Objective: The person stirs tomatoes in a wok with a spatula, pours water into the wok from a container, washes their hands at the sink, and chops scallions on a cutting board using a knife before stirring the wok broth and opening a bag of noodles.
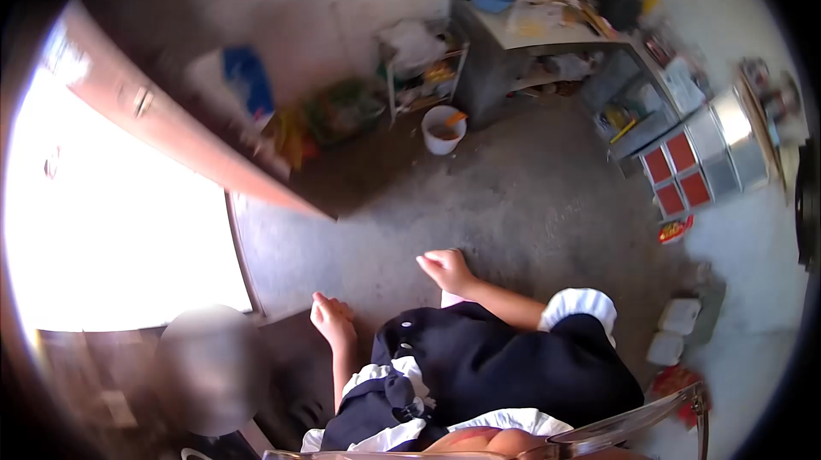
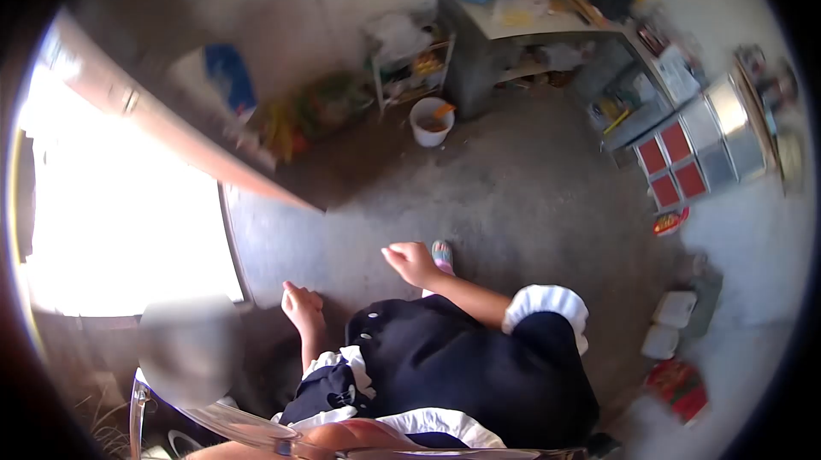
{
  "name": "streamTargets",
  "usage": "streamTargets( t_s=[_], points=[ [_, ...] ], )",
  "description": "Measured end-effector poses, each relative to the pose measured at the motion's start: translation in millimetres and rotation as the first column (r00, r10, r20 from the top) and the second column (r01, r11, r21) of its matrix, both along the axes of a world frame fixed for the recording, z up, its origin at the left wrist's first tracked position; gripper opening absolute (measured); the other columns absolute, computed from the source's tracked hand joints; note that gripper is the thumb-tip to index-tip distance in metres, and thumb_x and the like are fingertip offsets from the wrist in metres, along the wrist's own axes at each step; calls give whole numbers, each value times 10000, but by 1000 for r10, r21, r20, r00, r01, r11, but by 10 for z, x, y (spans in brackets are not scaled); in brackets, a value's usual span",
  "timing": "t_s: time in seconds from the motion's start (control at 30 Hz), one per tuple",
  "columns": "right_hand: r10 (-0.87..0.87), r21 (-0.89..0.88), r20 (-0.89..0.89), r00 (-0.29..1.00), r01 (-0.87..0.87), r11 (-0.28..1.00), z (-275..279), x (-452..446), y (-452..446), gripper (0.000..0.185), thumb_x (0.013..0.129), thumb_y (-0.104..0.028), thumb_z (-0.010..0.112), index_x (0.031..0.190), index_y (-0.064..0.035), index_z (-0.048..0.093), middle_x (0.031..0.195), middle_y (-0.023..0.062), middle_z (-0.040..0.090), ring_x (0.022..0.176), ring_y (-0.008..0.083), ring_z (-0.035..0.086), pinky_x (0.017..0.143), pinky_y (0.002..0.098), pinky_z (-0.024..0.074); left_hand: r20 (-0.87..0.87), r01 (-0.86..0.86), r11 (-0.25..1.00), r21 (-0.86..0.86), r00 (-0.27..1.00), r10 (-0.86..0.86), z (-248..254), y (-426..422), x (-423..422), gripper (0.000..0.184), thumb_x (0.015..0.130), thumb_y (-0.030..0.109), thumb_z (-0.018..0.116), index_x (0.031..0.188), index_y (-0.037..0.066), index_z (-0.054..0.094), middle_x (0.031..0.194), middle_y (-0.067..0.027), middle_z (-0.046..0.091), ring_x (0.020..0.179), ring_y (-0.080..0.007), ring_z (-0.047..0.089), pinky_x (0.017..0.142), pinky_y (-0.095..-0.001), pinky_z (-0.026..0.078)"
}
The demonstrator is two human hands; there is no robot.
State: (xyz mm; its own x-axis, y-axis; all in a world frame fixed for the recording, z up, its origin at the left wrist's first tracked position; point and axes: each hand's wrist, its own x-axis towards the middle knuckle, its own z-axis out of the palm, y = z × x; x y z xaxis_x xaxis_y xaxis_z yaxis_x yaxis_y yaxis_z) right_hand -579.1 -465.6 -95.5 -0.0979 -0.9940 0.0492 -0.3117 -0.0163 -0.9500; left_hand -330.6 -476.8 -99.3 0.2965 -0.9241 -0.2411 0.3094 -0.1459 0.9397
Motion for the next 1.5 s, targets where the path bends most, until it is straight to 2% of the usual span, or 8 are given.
streamTargets(
  t_s=[0.1, 0.3, 0.53, 0.87, 1.1, 1.2, 1.3, 1.5],
  points=[
    [-371, 110, 198, 908, 355, 928, -500, -1170, -161, 441, 909, -215, 592, 586, -23, 361, 492, 41, 280, 513, 70, 267, 447, 334, 246, -140, 224, 975, -7, 965, -223, -115, -775, -1215, 444, 1022, 337, 396, 656, 137, 245, 509, 47, 226, 405, -58, 180, 375, -262, 146],
    [-556, -4, 93, 826, 559, 829, -414, -3277, -581, 150, 865, -161, 660, 877, -36, 578, 717, 32, 584, 559, 99, 504, 533, 248, 412, 2, 547, 837, 30, 837, -547, -78, -1906, -3205, 301, 1004, 248, 433, 859, 8, 542, 728, -82, 572, 650, -168, 568, 645, -308, 491],
    [-562, 178, -76, 823, 566, 805, -239, -5794, -2220, 765, 802, -232, 728, 1410, -17, 317, 1265, 203, 510, 912, 220, 632, 795, 333, 500, 231, 795, 588, 147, 551, -802, -64, -3566, -4761, 322, 962, 234, 519, 1194, 14, 555, 1070, -89, 609, 829, -155, 635, 734, -280, 503],
    [-656, 156, -101, 748, 663, 732, -768, -8318, -4518, 993, 682, -241, 782, 1442, 35, 205, 1397, 265, 383, 1292, 372, 398, 1049, 406, 346, 509, 887, 454, 86, 353, -785, -477, -6116, -7752, 424, 891, 178, 601, 1268, 22, 485, 1191, -119, 559, 758, -139, 638, 682, -260, 492],
    [-529, 196, -366, 766, 619, 760, -851, -9393, -5365, 1137, 634, -178, 795, 1492, -55, 59, 1437, 279, 321, 1200, 368, 488, 998, 402, 411, 743, 877, 476, 70, 273, -612, -693, -7026, -9415, 724, 780, 255, 684, 1356, -26, 349, 1330, -285, 417, 1272, -400, 376, 1073, -417, 307],
    [-440, 255, -55, 896, 438, 862, -838, -9760, -5769, 953, 648, -129, 762, 1453, -38, 261, 1305, 236, 493, 956, 263, 614, 846, 340, 490, 872, 745, 666, -14, 335, -357, -1080, -7261, -9874, 604, 770, 195, 703, 1303, 26, 473, 1169, -230, 546, 1010, -323, 581, 806, -369, 517],
    [-147, 267, -86, 985, 165, 950, -1529, -10145, -6052, 548, 714, -93, 681, 1234, 2, 534, 1064, 140, 624, 756, 154, 599, 692, 284, 486, 696, 748, 620, 238, 314, -646, -749, -7243, -10023, 394, 753, 169, 716, 1100, 17, 610, 943, -175, 625, 813, -271, 617, 698, -342, 504],
    [30, 317, 461, 887, -196, 928, -1007, -10184, -6105, 91, 817, -70, 552, 851, -58, 636, 677, -23, 550, 649, 127, 532, 592, 273, 434, 770, 519, 855, -28, 556, -312, 169, -6680, -9803, 162, 702, 23, 636, 732, -13, 481, 665, -124, 454, 584, -249, 459, 549, -345, 381]
  ],
)
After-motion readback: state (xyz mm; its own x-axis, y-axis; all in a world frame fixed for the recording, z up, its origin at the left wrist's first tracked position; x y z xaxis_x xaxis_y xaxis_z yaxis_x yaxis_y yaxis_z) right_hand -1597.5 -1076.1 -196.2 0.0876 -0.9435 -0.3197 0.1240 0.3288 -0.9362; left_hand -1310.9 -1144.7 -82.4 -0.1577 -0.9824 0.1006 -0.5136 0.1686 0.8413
